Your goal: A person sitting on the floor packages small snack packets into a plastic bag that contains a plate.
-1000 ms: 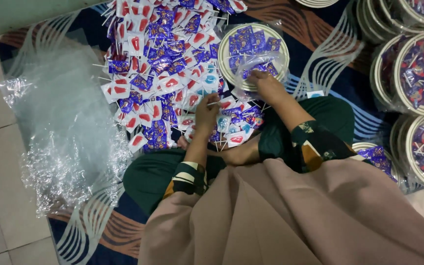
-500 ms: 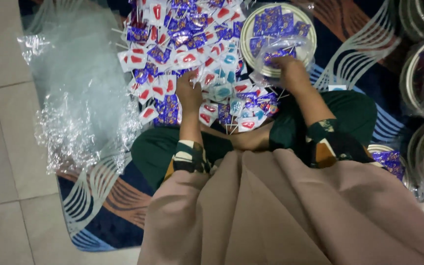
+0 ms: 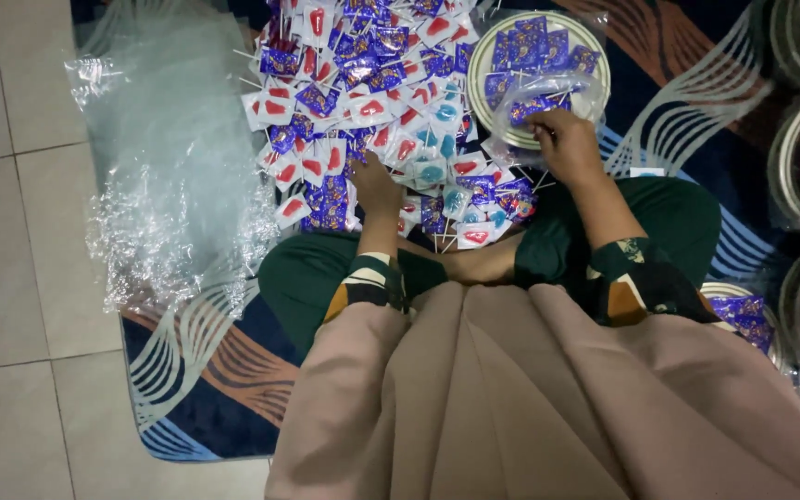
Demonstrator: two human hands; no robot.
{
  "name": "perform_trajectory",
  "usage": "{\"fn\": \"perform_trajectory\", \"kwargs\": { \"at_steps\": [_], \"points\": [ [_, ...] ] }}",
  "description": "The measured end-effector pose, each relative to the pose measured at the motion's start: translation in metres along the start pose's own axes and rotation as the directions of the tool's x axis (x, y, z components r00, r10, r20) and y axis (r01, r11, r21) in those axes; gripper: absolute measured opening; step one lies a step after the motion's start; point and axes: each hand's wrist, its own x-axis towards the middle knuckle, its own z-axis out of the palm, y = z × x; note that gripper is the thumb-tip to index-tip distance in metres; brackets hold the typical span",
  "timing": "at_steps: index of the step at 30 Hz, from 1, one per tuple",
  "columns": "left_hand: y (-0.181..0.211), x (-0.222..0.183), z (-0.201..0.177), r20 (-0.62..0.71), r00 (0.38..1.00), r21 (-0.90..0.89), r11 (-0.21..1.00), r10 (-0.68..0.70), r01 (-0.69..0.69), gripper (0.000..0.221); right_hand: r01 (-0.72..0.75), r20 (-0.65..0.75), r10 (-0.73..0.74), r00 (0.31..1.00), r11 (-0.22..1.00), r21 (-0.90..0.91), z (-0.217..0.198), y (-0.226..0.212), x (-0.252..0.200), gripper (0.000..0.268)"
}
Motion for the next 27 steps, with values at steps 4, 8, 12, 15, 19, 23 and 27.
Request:
{"fn": "perform_trajectory", "kwargs": {
  "at_steps": [4, 8, 12, 15, 19, 23, 27],
  "points": [
    [-0.044, 0.008, 0.052, 0.427, 0.895, -0.312, 0.907, -0.133, 0.283, 0.076, -0.038, 0.018, 0.037, 0.999, 0.999, 0.038, -0.004, -0.008, 0.001, 0.026],
    [-0.053, 0.012, 0.063, 0.551, 0.821, -0.198, 0.932, -0.150, 0.303, 0.048, -0.038, 0.022, 0.037, 0.999, 0.998, 0.054, -0.003, -0.014, 0.002, 0.025],
    [-0.066, 0.019, 0.088, 0.646, 0.740, -0.049, 0.957, -0.187, 0.284, 0.028, -0.026, 0.023, 0.024, 0.999, 0.995, 0.094, -0.001, -0.025, 0.000, 0.025],
    [-0.050, 0.027, 0.059, 0.683, 0.719, -0.061, 0.971, -0.129, 0.232, 0.021, -0.021, 0.104, 0.010, 0.994, 0.994, 0.110, 0.024, -0.021, -0.008, 0.024],
    [-0.046, 0.040, 0.036, 0.687, 0.712, -0.060, 0.966, -0.141, 0.250, 0.022, -0.033, 0.211, -0.021, 0.977, 0.967, 0.252, 0.045, -0.102, -0.017, 0.026],
    [-0.048, 0.049, 0.014, 0.666, 0.717, -0.083, 0.935, -0.206, 0.345, 0.020, 0.006, 0.362, -0.125, 0.924, 0.949, 0.314, 0.126, -0.093, -0.034, 0.022],
    [-0.032, 0.061, -0.046, 0.653, 0.736, -0.255, 0.862, -0.181, 0.438, 0.018, -0.019, 0.616, -0.032, 0.787, 0.997, 0.076, 0.160, -0.130, -0.038, 0.052]
  ]
}}
